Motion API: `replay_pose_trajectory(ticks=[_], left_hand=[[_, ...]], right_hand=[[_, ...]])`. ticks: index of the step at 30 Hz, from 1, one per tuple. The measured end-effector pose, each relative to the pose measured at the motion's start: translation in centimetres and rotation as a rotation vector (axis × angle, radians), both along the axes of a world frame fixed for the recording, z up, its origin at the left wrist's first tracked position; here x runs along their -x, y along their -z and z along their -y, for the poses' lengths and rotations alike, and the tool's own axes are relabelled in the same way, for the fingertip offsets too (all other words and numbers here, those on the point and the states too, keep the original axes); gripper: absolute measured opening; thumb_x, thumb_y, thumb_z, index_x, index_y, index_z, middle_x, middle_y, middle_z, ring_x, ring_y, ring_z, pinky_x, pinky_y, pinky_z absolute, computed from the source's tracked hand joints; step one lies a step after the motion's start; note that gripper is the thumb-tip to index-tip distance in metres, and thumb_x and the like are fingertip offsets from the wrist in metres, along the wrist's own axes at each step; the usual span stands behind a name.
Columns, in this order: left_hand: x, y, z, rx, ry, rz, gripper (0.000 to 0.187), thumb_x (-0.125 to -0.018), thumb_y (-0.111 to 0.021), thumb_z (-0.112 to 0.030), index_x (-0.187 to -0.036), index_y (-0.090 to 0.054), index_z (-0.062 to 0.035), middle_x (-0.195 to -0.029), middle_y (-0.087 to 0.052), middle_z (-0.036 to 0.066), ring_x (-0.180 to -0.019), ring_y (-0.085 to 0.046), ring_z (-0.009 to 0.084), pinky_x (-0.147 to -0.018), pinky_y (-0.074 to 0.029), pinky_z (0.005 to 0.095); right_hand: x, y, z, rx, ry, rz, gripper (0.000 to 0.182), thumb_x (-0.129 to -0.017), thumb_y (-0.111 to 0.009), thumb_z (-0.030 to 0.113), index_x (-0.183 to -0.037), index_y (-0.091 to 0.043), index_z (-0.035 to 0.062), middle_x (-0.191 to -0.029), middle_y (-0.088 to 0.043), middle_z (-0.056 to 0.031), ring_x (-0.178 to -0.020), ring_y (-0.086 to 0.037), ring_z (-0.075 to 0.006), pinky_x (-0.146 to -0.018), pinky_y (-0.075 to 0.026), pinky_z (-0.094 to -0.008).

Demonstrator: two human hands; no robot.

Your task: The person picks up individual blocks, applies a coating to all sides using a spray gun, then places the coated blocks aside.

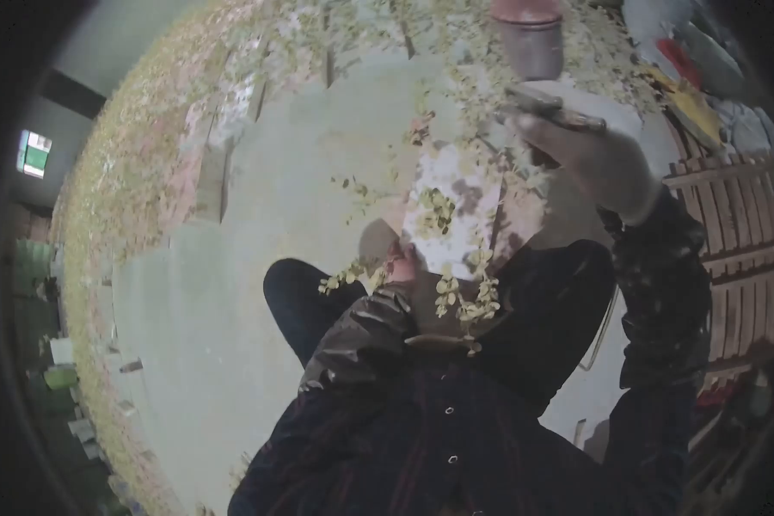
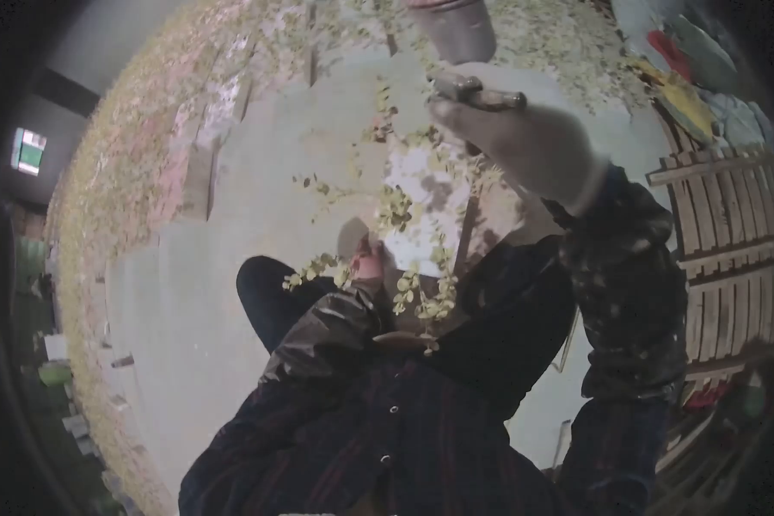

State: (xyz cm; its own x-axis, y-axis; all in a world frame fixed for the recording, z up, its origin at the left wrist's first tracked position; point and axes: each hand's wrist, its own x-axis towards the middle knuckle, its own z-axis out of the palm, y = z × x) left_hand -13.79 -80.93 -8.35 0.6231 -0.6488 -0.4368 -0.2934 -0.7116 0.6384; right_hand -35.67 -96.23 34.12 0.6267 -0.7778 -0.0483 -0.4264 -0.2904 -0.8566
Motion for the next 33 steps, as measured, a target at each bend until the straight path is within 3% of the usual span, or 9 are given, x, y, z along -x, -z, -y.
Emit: replay_pose_trajectory(ticks=[3, 7, 9, 12, 18, 24, 27, 30, 33], left_hand=[[-1.6, 13.2, 1.3, 0.606, -0.069, -0.451, 0.071, -0.086, -0.042, -0.064, -0.144, -0.024, -0.0266, -0.08, -0.058, 0.009, -0.056, -0.052, 0.0184, -0.049, -0.041, 0.0286], [-0.3, 10.4, 1.7, 0.567, 0.092, 0.658, 0.067, -0.086, -0.051, -0.058, -0.142, -0.015, -0.046, -0.073, -0.051, 0.007, -0.054, -0.046, 0.0168, -0.052, -0.037, 0.0303], [0.5, 4.4, 2.4, -0.436, 0.688, 0.673, 0.06, -0.089, -0.041, -0.02, -0.143, -0.019, -0.0359, -0.137, 0.0, 0.013, -0.09, -0.056, 0.0231, -0.059, -0.045, 0.0312], [-0.2, 7.5, 1.7, 0.231, 0.032, -0.094, 0.054, -0.089, -0.052, -0.032, -0.14, -0.032, -0.0331, -0.127, -0.041, 0.017, -0.089, -0.061, 0.0301, -0.067, -0.046, 0.0399], [1.2, -2.1, 1.1, 0.236, -0.139, -0.058, 0.049, -0.09, -0.056, -0.034, -0.135, -0.04, -0.026, -0.076, -0.056, 0.007, -0.056, -0.051, 0.0197, -0.051, -0.039, 0.0325], [0.8, -3.0, 1.2, 0.135, -0.058, -0.197, 0.054, -0.091, -0.047, -0.04, -0.139, -0.032, -0.0196, -0.128, -0.046, 0.022, -0.108, -0.053, 0.0407, -0.085, -0.044, 0.0514], [-3.2, 13.8, 1.6, 0.564, -0.183, -0.609, 0.049, -0.092, -0.051, -0.038, -0.136, -0.038, -0.0255, -0.112, -0.059, 0.017, -0.092, -0.062, 0.0377, -0.075, -0.044, 0.0448], [-1.2, -1.4, 2.4, -0.208, 0.572, 0.197, 0.054, -0.086, -0.043, -0.014, -0.138, -0.031, -0.0183, -0.142, -0.006, 0.024, -0.095, -0.06, 0.0426, -0.066, -0.053, 0.0477], [-1.1, -4.4, 2.0, -0.054, 0.095, 0.079, 0.046, -0.086, -0.037, -0.05, -0.104, -0.054, -0.0115, -0.097, -0.051, 0.014, -0.087, -0.064, 0.0309, -0.077, -0.049, 0.0433]], right_hand=[[-1.1, -0.4, -2.0, 0.744, -0.31, 0.059, 0.016, -0.086, -0.059, 0.002, -0.094, -0.058, -0.011, -0.098, -0.061, -0.0168, -0.066, -0.065, -0.0132, -0.055, -0.058, -0.0151], [-2.5, -0.2, -3.3, 0.46, -0.402, 0.095, 0.028, -0.08, -0.063, -0.005, -0.108, -0.059, -0.0073, -0.108, -0.063, -0.0212, -0.099, -0.064, -0.0266, -0.088, -0.055, -0.0298], [-2.9, 0.8, -3.3, 0.959, -0.445, 0.051, 0.011, -0.08, -0.068, 0.002, -0.09, -0.068, -0.0015, -0.102, -0.062, -0.0131, -0.072, -0.062, -0.0173, -0.067, -0.053, -0.0254], [-3.2, 0.9, -3.3, 1.196, -0.47, -0.061, 0.007, -0.08, -0.068, 0.004, -0.079, -0.068, -0.0033, -0.1, -0.06, -0.0147, -0.055, -0.054, -0.0124, -0.053, -0.051, -0.0202], [-4.1, 0.2, -5.4, 0.384, -0.331, -0.043, 0.028, -0.079, -0.071, 0.004, -0.105, -0.065, -0.0023, -0.087, -0.069, -0.0122, -0.058, -0.059, -0.0096, -0.054, -0.05, -0.0215], [-4.0, 1.5, -4.1, 0.716, -0.36, 0.103, 0.025, -0.081, -0.064, -0.001, -0.105, -0.061, -0.0063, -0.082, -0.068, -0.0174, -0.06, -0.064, -0.0147, -0.049, -0.054, -0.0212], [-1.8, 0.4, -3.9, 0.355, -0.37, 0.257, 0.061, -0.072, -0.059, -0.02, -0.128, -0.046, 0.0013, -0.118, -0.056, -0.0244, -0.102, -0.061, -0.0292, -0.088, -0.054, -0.0311], [-0.7, -1.1, -4.8, 0.123, -0.197, 0.31, 0.041, -0.083, -0.061, -0.001, -0.122, -0.052, -0.0036, -0.116, -0.058, -0.0216, -0.104, -0.061, -0.028, -0.088, -0.053, -0.0323], [1.0, -0.3, -4.8, 0.064, -0.29, 0.411, 0.051, -0.08, -0.06, -0.011, -0.128, -0.047, -0.0001, -0.135, -0.038, -0.0243, -0.112, -0.056, -0.031, -0.086, -0.055, -0.0342]])
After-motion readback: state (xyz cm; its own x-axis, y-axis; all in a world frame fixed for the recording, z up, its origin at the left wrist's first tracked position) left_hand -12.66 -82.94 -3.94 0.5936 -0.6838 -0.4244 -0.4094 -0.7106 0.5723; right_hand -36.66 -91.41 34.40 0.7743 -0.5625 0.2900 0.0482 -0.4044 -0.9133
